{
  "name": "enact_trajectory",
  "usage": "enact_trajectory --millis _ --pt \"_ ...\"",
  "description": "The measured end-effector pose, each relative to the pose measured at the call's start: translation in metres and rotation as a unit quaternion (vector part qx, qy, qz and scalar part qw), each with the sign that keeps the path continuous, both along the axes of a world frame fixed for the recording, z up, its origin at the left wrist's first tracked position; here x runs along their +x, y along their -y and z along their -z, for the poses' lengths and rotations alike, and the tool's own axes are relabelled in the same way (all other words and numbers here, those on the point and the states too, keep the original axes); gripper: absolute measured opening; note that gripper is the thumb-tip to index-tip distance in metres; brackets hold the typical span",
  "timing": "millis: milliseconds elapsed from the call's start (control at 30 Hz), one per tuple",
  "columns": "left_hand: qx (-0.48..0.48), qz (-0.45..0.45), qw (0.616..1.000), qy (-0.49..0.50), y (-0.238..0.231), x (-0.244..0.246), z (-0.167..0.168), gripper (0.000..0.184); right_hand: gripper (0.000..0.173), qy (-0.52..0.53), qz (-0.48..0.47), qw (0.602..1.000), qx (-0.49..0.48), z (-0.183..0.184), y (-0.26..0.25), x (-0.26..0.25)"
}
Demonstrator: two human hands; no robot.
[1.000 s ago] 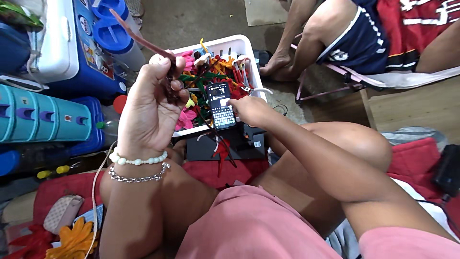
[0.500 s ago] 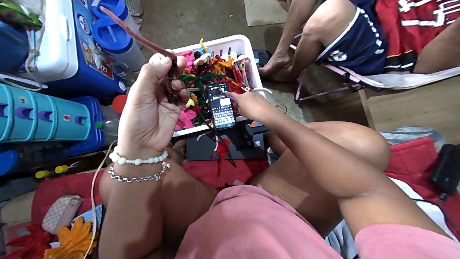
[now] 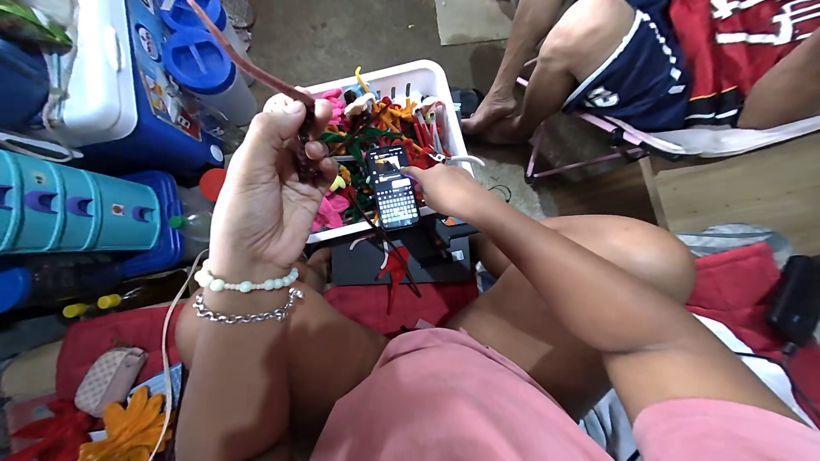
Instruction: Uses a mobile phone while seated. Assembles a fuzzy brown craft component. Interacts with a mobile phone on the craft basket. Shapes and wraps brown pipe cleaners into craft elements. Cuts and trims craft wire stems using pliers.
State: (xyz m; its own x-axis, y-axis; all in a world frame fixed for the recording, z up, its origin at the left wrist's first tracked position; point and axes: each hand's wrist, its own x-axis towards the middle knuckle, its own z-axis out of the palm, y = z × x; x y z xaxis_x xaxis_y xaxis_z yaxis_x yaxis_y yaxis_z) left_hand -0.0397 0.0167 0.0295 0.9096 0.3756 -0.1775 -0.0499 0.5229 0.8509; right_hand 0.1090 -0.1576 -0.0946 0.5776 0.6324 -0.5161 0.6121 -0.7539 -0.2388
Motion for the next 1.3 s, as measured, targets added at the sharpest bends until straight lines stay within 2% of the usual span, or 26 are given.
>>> enact_trajectory --millis 433,500,567,633,667,733,800,833,1000,1133,1167,1233,1300 --pt "0.004 -0.002 1.000 -0.007 0.002 0.000 -0.001 0.022 0.050 -0.001 0.001 1.000 -0.001 0.001 0.000 0.001" --pt "0.048 0.002 0.999 -0.008 0.002 0.001 0.000 0.020 0.043 -0.002 0.006 0.999 0.042 0.004 0.002 0.006" --pt "0.123 0.006 0.992 0.004 0.004 0.002 0.002 0.016 0.033 -0.011 0.007 0.991 0.135 0.000 0.006 0.013" --pt "0.236 0.002 0.972 0.016 0.006 0.003 0.005 0.014 0.031 -0.041 0.019 0.957 0.287 -0.012 0.009 0.015" --pt "0.297 -0.002 0.955 0.021 0.007 0.004 0.007 0.022 0.030 -0.082 0.032 0.930 0.358 -0.022 0.009 0.014" --pt "0.418 0.000 0.908 0.019 0.009 0.005 0.012 0.033 0.030 -0.228 0.052 0.848 0.476 -0.046 0.010 0.007" --pt "0.505 0.028 0.862 0.009 0.016 0.000 0.015 0.036 0.033 -0.338 0.058 0.770 0.538 -0.067 0.013 -0.002" --pt "0.534 0.043 0.844 0.012 0.020 -0.001 0.016 0.037 0.032 -0.348 0.056 0.751 0.558 -0.073 0.015 -0.007" --pt "0.601 0.073 0.796 0.029 0.034 0.004 0.025 0.040 0.012 -0.226 0.068 0.768 0.595 -0.073 0.018 -0.018" --pt "0.664 0.085 0.743 -0.017 0.026 -0.011 -0.001 0.055 0.015 -0.187 0.098 0.786 0.582 -0.079 0.027 -0.019" --pt "0.684 0.057 0.727 -0.033 0.016 -0.025 -0.011 0.057 0.015 -0.174 0.101 0.786 0.584 -0.082 0.030 -0.018" --pt "0.697 -0.062 0.713 -0.048 -0.013 -0.072 -0.015 0.054 0.016 -0.157 0.112 0.777 0.599 -0.089 0.038 -0.017" --pt "0.662 -0.185 0.721 -0.087 -0.052 -0.143 0.012 0.056 0.016 -0.154 0.125 0.758 0.621 -0.095 0.045 -0.016"
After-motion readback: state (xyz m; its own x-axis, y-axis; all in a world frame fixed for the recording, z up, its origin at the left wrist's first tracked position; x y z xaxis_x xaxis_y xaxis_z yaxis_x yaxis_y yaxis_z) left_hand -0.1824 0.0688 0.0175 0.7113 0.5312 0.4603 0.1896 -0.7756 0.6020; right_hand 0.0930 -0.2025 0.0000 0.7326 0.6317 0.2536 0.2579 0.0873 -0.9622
